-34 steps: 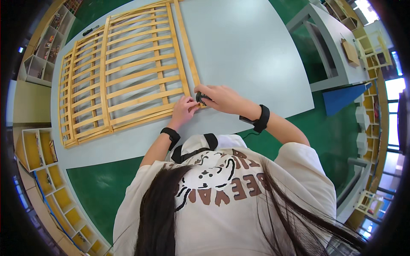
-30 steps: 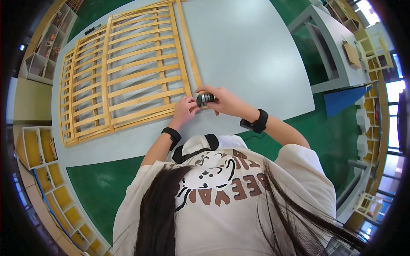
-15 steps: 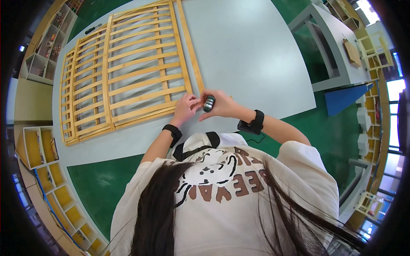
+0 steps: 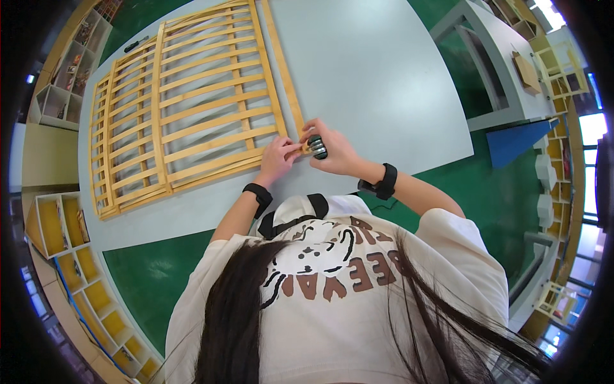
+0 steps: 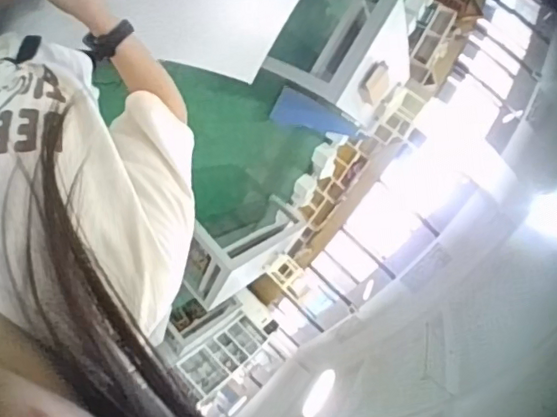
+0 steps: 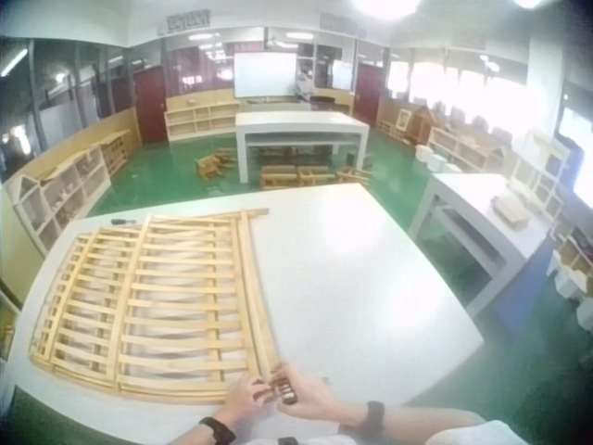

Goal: Use a hex key to tighten screws on a wooden frame and then organize wooden chair components into slots.

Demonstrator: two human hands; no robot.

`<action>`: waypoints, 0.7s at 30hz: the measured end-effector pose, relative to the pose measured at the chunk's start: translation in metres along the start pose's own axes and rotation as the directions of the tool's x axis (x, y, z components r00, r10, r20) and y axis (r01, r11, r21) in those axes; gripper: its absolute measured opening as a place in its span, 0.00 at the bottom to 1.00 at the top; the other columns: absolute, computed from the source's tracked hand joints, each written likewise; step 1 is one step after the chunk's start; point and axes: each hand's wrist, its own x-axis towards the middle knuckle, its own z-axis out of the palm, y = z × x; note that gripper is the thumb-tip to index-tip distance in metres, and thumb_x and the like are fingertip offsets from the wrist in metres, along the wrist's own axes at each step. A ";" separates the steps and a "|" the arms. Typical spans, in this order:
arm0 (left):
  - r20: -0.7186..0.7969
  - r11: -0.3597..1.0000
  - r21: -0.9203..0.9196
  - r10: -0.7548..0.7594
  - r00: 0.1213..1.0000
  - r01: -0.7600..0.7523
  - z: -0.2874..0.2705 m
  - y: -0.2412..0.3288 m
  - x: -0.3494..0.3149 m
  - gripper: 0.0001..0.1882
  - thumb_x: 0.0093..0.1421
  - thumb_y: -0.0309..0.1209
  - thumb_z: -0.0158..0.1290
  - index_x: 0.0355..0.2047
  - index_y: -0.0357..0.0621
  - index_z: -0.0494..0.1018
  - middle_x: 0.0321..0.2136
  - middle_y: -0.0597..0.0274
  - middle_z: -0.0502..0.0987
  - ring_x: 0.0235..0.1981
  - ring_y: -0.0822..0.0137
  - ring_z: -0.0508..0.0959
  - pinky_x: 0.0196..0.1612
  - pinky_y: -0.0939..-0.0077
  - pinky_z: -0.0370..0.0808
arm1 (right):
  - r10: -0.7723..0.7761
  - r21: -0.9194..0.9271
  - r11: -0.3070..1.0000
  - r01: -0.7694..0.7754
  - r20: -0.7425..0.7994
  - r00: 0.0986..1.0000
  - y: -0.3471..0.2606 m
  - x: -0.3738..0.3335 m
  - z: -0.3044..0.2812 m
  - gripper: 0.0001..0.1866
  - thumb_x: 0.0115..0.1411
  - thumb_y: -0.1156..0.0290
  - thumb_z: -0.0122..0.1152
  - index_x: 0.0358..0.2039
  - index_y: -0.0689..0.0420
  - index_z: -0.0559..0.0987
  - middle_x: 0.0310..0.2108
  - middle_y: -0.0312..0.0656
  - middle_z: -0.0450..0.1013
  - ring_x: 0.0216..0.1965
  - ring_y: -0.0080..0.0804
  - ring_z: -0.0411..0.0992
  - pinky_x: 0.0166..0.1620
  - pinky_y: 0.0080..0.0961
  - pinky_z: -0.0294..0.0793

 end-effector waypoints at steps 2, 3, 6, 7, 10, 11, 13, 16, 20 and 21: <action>-0.008 1.000 -0.012 -0.002 1.000 0.002 -0.001 0.001 0.000 0.13 0.41 0.28 0.52 0.31 0.53 0.73 0.21 0.66 0.66 0.27 0.66 0.67 0.29 0.74 0.65 | -0.071 -0.118 0.990 0.079 0.068 0.995 0.002 0.000 -0.002 0.23 0.37 0.72 0.57 0.35 0.58 0.60 0.24 0.41 0.67 0.25 0.34 0.66 0.29 0.23 0.65; 0.001 1.000 -0.006 -0.020 1.000 0.020 -0.002 0.001 0.000 0.13 0.41 0.28 0.52 0.31 0.53 0.73 0.21 0.66 0.66 0.27 0.66 0.67 0.28 0.74 0.65 | -0.053 -0.149 0.987 0.060 0.049 0.997 0.001 0.000 -0.003 0.21 0.39 0.72 0.56 0.35 0.58 0.60 0.25 0.41 0.67 0.26 0.34 0.66 0.29 0.24 0.65; 0.003 1.000 0.006 -0.018 1.000 0.018 -0.002 0.001 0.000 0.13 0.41 0.28 0.52 0.31 0.53 0.73 0.21 0.66 0.66 0.27 0.66 0.67 0.28 0.74 0.65 | -0.016 -0.142 0.990 0.016 0.000 1.000 0.006 0.002 -0.005 0.19 0.43 0.71 0.55 0.36 0.58 0.60 0.26 0.42 0.67 0.26 0.33 0.67 0.29 0.24 0.65; -0.008 1.000 0.018 0.004 1.000 -0.004 -0.002 0.001 0.001 0.13 0.41 0.28 0.52 0.31 0.53 0.73 0.21 0.66 0.66 0.26 0.66 0.66 0.28 0.74 0.65 | -0.002 -0.105 0.995 -0.001 -0.029 1.000 0.007 0.003 -0.005 0.18 0.44 0.70 0.55 0.36 0.58 0.61 0.27 0.42 0.67 0.26 0.33 0.67 0.29 0.25 0.65; -0.031 1.000 0.018 0.001 1.000 -0.001 -0.001 0.002 0.001 0.13 0.41 0.28 0.52 0.31 0.54 0.73 0.21 0.66 0.66 0.26 0.66 0.66 0.28 0.74 0.65 | 0.159 0.060 0.986 -0.157 -0.025 0.987 0.002 0.006 -0.006 0.22 0.41 0.65 0.57 0.36 0.55 0.60 0.22 0.45 0.65 0.24 0.42 0.65 0.27 0.30 0.64; -0.030 1.000 0.016 -0.001 1.000 0.001 -0.002 0.003 0.001 0.13 0.41 0.28 0.52 0.31 0.54 0.73 0.21 0.66 0.66 0.26 0.66 0.66 0.28 0.74 0.65 | 0.162 0.061 0.985 -0.160 -0.023 0.987 0.002 0.006 -0.006 0.22 0.41 0.65 0.57 0.36 0.55 0.60 0.22 0.45 0.65 0.24 0.42 0.65 0.27 0.30 0.64; -0.020 1.000 -0.004 0.009 1.000 -0.009 -0.003 0.004 0.001 0.09 0.39 0.28 0.53 0.24 0.43 0.71 0.25 0.63 0.67 0.28 0.62 0.67 0.29 0.72 0.65 | 0.004 0.057 0.998 -0.003 -0.016 1.000 0.002 0.005 -0.008 0.17 0.46 0.69 0.54 0.35 0.59 0.61 0.24 0.39 0.66 0.17 0.26 0.66 0.18 0.18 0.66; -0.002 1.000 0.019 -0.008 1.000 0.008 -0.003 0.004 0.001 0.08 0.40 0.29 0.53 0.24 0.44 0.71 0.25 0.63 0.67 0.28 0.62 0.67 0.29 0.72 0.65 | 0.186 0.136 0.960 -0.243 0.333 0.924 -0.004 0.012 -0.022 0.19 0.46 0.65 0.55 0.37 0.55 0.61 0.22 0.40 0.67 0.17 0.28 0.68 0.19 0.17 0.64; 0.002 1.000 0.013 -0.009 1.000 0.009 -0.003 0.003 0.000 0.09 0.40 0.29 0.53 0.26 0.45 0.72 0.24 0.63 0.67 0.28 0.63 0.67 0.29 0.73 0.65 | 0.245 0.209 0.904 -0.372 0.459 0.854 -0.006 0.017 -0.037 0.17 0.47 0.66 0.54 0.38 0.54 0.64 0.25 0.36 0.68 0.16 0.20 0.68 0.16 0.11 0.62; 0.002 1.000 0.014 -0.007 1.000 0.007 -0.002 0.003 0.000 0.09 0.41 0.29 0.52 0.27 0.46 0.72 0.24 0.63 0.67 0.28 0.63 0.67 0.29 0.73 0.65 | 0.257 0.291 0.866 -0.406 0.437 0.862 -0.005 0.016 -0.037 0.16 0.47 0.66 0.55 0.37 0.55 0.66 0.24 0.35 0.68 0.17 0.19 0.69 0.15 0.10 0.62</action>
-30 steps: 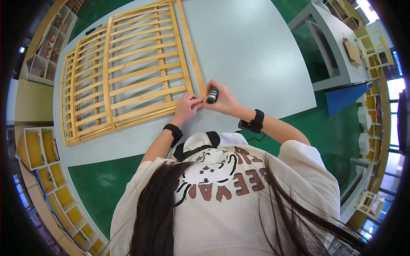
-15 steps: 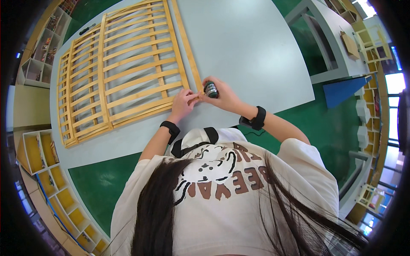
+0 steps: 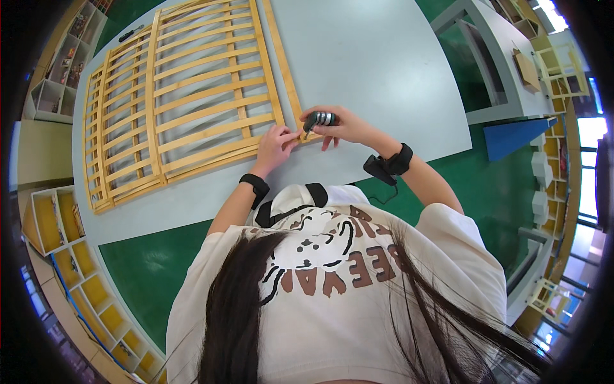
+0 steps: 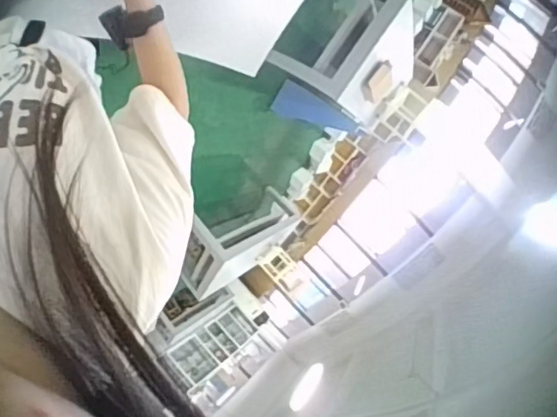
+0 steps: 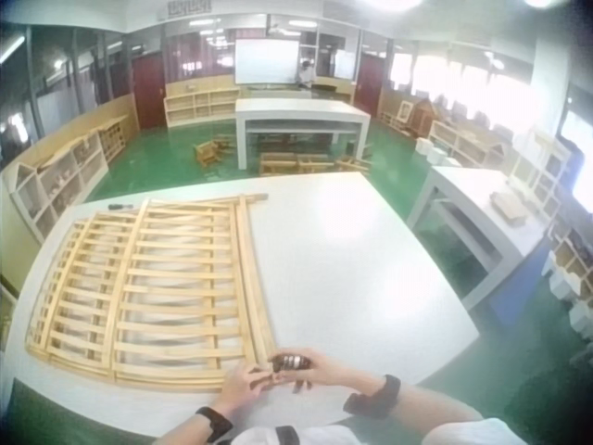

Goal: Use a hex key to tighten screws on a wooden frame and then organize wooden chair components into slots.

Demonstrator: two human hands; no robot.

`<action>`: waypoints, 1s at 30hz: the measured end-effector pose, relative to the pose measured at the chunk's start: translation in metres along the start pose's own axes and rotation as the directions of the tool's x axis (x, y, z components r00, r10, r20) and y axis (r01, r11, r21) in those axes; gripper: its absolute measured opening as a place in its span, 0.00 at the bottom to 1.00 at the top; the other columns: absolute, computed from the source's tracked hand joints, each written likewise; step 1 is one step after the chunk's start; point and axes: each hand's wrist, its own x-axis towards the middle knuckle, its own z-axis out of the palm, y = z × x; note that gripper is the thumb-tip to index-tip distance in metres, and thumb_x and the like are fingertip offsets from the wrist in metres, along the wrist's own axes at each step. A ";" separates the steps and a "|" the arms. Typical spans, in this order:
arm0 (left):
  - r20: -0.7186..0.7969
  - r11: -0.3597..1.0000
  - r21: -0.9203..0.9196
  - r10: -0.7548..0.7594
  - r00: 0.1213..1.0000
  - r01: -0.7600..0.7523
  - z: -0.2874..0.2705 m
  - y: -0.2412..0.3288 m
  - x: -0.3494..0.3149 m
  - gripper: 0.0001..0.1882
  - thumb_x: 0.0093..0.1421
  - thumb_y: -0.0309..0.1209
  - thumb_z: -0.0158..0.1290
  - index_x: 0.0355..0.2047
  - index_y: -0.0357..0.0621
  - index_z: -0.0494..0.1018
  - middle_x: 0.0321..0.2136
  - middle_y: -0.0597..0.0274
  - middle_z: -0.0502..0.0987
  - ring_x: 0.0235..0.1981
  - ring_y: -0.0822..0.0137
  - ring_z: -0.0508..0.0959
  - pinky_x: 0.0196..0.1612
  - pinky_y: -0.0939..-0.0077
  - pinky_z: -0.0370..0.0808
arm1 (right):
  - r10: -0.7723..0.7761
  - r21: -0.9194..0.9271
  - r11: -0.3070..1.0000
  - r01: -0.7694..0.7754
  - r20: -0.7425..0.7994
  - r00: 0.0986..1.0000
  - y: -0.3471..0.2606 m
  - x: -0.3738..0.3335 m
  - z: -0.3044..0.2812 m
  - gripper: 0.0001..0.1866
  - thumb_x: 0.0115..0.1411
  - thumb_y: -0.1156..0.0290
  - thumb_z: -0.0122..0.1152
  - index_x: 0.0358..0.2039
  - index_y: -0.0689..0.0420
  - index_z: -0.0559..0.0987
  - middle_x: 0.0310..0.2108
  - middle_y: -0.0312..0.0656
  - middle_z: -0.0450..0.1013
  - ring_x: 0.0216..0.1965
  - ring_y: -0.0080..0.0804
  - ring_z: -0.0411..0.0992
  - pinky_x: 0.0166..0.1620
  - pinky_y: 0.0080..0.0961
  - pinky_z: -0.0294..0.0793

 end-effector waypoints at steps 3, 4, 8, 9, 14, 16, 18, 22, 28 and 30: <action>-0.005 1.000 0.004 0.010 1.000 -0.010 0.001 -0.001 0.001 0.12 0.41 0.28 0.52 0.29 0.51 0.72 0.23 0.65 0.67 0.27 0.65 0.67 0.28 0.74 0.65 | 0.003 0.066 0.998 0.001 -0.057 0.998 0.010 0.001 -0.001 0.14 0.45 0.69 0.56 0.34 0.56 0.70 0.24 0.34 0.69 0.19 0.19 0.69 0.16 0.10 0.63; -0.012 1.000 0.008 0.013 1.000 -0.013 0.001 -0.002 0.001 0.14 0.41 0.28 0.52 0.31 0.55 0.72 0.21 0.67 0.66 0.26 0.67 0.66 0.28 0.74 0.64 | 0.001 0.036 0.999 0.002 -0.083 0.997 0.011 0.001 -0.001 0.13 0.44 0.72 0.57 0.33 0.57 0.71 0.24 0.35 0.69 0.20 0.19 0.69 0.18 0.10 0.65; -0.014 1.000 0.010 0.014 1.000 -0.014 0.001 -0.001 0.001 0.13 0.41 0.28 0.51 0.31 0.55 0.72 0.21 0.67 0.66 0.26 0.67 0.66 0.28 0.74 0.64 | -0.039 0.041 0.998 0.046 -0.166 0.985 0.010 0.006 0.008 0.13 0.40 0.72 0.61 0.29 0.58 0.72 0.21 0.35 0.70 0.19 0.19 0.69 0.19 0.11 0.67; -0.015 1.000 0.008 0.011 1.000 -0.011 0.001 -0.001 0.001 0.13 0.41 0.28 0.51 0.31 0.55 0.72 0.21 0.67 0.66 0.27 0.66 0.66 0.28 0.74 0.64 | -0.060 0.017 0.998 0.063 -0.159 0.985 0.013 0.009 0.008 0.13 0.39 0.72 0.62 0.28 0.58 0.73 0.21 0.35 0.69 0.19 0.19 0.68 0.19 0.12 0.68; -0.001 1.000 0.003 0.010 1.000 -0.010 0.001 -0.003 0.001 0.13 0.42 0.29 0.51 0.31 0.54 0.73 0.22 0.67 0.66 0.27 0.66 0.66 0.29 0.74 0.64 | -0.090 -0.118 0.990 0.075 -0.132 0.987 0.008 0.013 0.010 0.11 0.37 0.72 0.63 0.24 0.60 0.74 0.19 0.35 0.69 0.17 0.18 0.66 0.18 0.14 0.69; -0.003 1.000 0.006 0.019 1.000 -0.019 0.001 -0.003 0.001 0.13 0.42 0.29 0.51 0.31 0.54 0.73 0.22 0.67 0.67 0.27 0.66 0.66 0.29 0.74 0.64 | -0.128 -0.221 0.970 0.099 -0.123 0.984 0.006 0.011 0.007 0.09 0.37 0.73 0.63 0.21 0.61 0.74 0.17 0.35 0.68 0.16 0.17 0.65 0.16 0.13 0.67; -0.003 1.000 0.006 0.017 1.000 -0.017 0.002 -0.003 0.002 0.13 0.42 0.29 0.51 0.31 0.54 0.73 0.22 0.67 0.67 0.27 0.66 0.66 0.29 0.74 0.64 | -0.130 -0.239 0.966 0.101 -0.109 0.985 0.001 0.006 0.005 0.09 0.37 0.74 0.62 0.21 0.61 0.74 0.16 0.36 0.68 0.15 0.17 0.65 0.16 0.12 0.67; 0.010 1.000 -0.010 -0.007 1.000 0.007 0.002 -0.003 0.000 0.13 0.42 0.29 0.51 0.32 0.54 0.72 0.22 0.67 0.67 0.28 0.66 0.66 0.30 0.74 0.64 | -0.182 -0.199 0.967 0.161 -0.090 0.979 0.002 0.002 0.003 0.09 0.37 0.73 0.61 0.20 0.62 0.74 0.14 0.37 0.68 0.14 0.19 0.65 0.16 0.13 0.66; 0.039 1.000 -0.018 -0.019 0.999 0.020 0.001 -0.001 0.001 0.14 0.42 0.29 0.51 0.33 0.54 0.72 0.22 0.66 0.67 0.28 0.66 0.66 0.31 0.74 0.65 | -0.171 -0.154 0.977 0.151 -0.123 0.978 0.004 -0.003 -0.004 0.08 0.37 0.75 0.59 0.21 0.63 0.74 0.15 0.37 0.68 0.15 0.19 0.66 0.17 0.13 0.67; 0.033 0.999 -0.034 -0.011 0.999 0.012 -0.001 -0.002 0.002 0.14 0.42 0.29 0.51 0.33 0.53 0.72 0.23 0.66 0.67 0.28 0.66 0.66 0.31 0.74 0.65 | -0.165 -0.145 0.979 0.145 -0.144 0.976 0.003 -0.007 -0.005 0.08 0.37 0.75 0.59 0.21 0.63 0.74 0.15 0.37 0.68 0.15 0.19 0.66 0.17 0.13 0.68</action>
